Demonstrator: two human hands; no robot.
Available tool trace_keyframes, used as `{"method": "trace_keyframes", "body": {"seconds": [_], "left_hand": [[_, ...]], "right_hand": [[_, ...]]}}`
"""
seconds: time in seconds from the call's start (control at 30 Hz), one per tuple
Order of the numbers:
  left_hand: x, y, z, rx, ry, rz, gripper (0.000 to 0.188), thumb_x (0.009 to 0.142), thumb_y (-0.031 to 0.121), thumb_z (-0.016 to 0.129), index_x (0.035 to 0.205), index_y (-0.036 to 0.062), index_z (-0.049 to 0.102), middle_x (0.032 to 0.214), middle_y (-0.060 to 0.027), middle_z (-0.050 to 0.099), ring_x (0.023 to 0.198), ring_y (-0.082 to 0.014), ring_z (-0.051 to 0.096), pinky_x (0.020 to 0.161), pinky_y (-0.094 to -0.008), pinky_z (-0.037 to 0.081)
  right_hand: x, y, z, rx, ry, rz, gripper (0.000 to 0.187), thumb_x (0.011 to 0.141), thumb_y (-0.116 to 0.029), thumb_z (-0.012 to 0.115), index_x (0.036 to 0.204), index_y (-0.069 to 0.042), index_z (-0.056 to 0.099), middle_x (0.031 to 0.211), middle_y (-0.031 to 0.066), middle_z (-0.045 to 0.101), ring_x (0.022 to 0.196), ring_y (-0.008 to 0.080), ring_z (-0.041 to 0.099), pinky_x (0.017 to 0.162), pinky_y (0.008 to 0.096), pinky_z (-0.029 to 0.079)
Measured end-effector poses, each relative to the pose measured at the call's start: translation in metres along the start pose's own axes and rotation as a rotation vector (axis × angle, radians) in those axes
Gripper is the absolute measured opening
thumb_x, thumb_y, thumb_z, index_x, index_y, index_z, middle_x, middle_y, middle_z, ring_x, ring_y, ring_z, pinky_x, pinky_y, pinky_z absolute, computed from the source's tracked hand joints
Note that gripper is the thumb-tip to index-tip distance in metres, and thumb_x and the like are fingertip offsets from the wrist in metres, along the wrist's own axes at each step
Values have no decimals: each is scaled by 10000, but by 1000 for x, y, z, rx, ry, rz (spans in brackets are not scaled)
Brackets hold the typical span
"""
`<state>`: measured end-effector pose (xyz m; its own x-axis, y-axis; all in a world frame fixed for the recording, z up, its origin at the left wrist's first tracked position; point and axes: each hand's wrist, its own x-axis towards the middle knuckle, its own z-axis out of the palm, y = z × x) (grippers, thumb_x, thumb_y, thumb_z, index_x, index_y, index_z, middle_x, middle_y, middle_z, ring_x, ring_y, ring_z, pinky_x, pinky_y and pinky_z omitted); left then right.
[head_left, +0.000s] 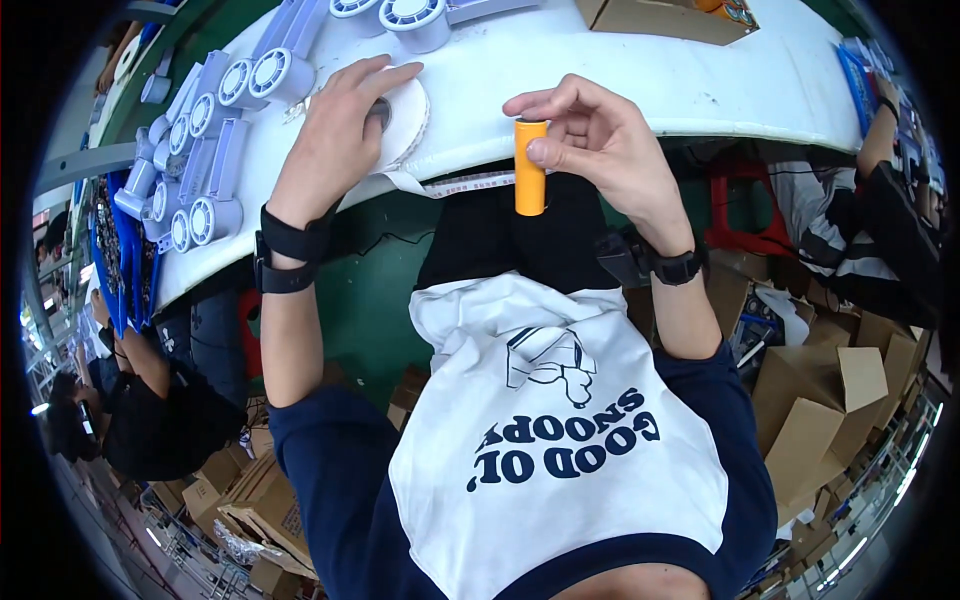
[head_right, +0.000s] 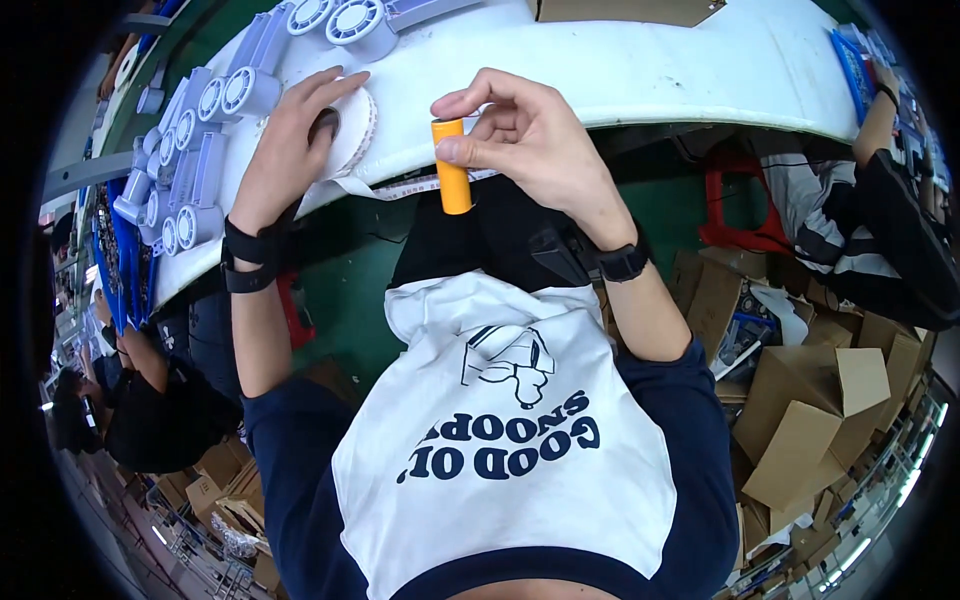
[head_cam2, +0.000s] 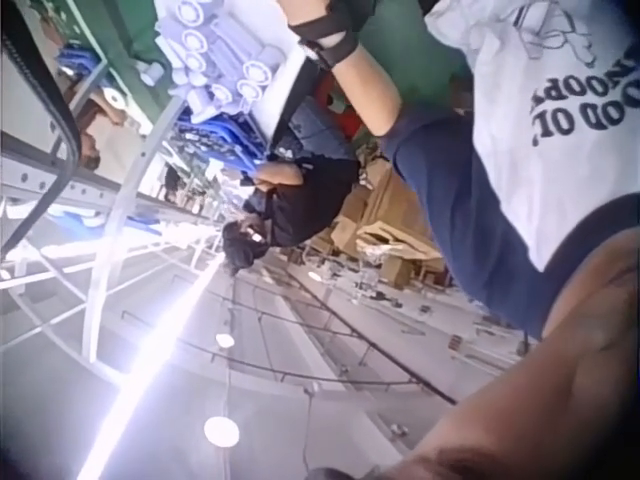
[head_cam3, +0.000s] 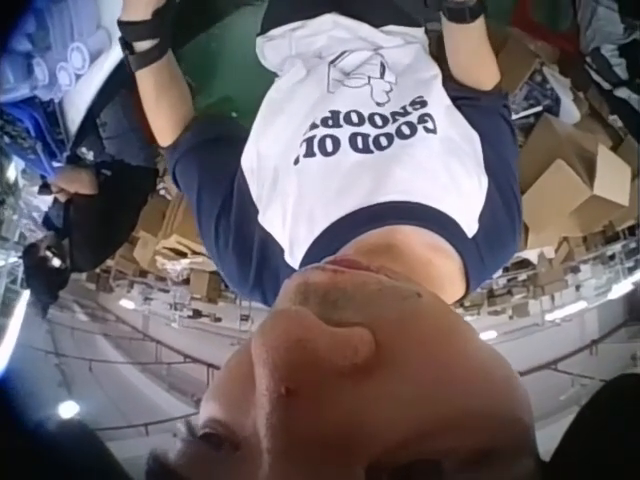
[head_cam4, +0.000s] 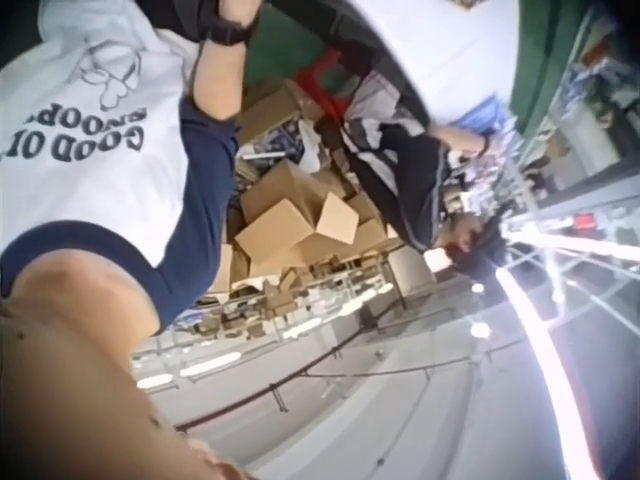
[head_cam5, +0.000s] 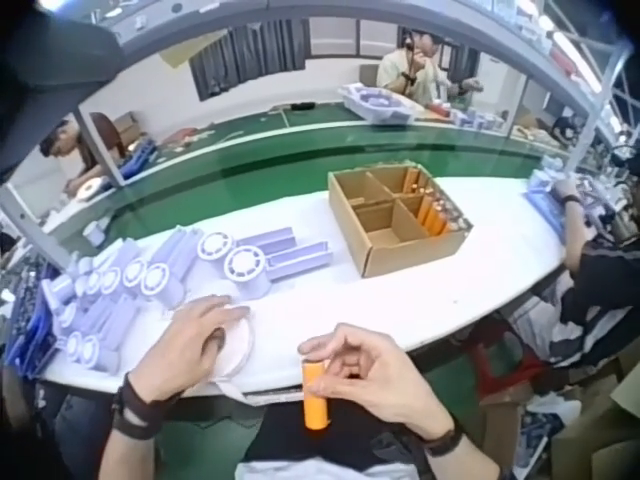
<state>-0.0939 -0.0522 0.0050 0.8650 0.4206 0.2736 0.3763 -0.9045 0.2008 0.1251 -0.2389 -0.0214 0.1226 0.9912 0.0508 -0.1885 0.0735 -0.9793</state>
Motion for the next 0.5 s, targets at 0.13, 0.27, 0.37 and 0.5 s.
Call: {"method": "trace_keyframes", "body": {"seconds": [0.13,0.27,0.37,0.5], "left_hand": [[9,0,-6,-139,-112,-48,458,778,-39,614,1199,133,668,1216,-126,610,1101,-301,613,866,-378,505],[11,7,-14,-359,49,-112,483,758,-15,664,1216,140,666,1186,-110,623,1107,-278,619,890,-386,511],[6,11,-18,-465,205,-126,494,753,-9,693,1224,138,664,1192,-95,634,1121,-251,625,908,-382,519],[6,30,-7,-753,367,-202,478,770,-14,706,1228,116,663,1177,-75,653,1104,-218,636,932,-364,524]], "right_hand": [[-2,9,8,50,-17,34,343,793,-36,800,1083,-33,617,1110,96,670,872,112,629,848,257,539],[-6,5,7,-51,42,-50,414,733,-80,858,1081,-37,638,1082,75,678,876,116,627,850,270,528],[-9,-3,10,-136,76,-124,434,710,-110,880,1076,-37,659,1050,59,681,889,124,628,856,280,520],[-17,-15,15,-237,130,-139,411,714,-142,882,1061,-34,690,1001,39,678,904,132,628,860,291,514]]}}
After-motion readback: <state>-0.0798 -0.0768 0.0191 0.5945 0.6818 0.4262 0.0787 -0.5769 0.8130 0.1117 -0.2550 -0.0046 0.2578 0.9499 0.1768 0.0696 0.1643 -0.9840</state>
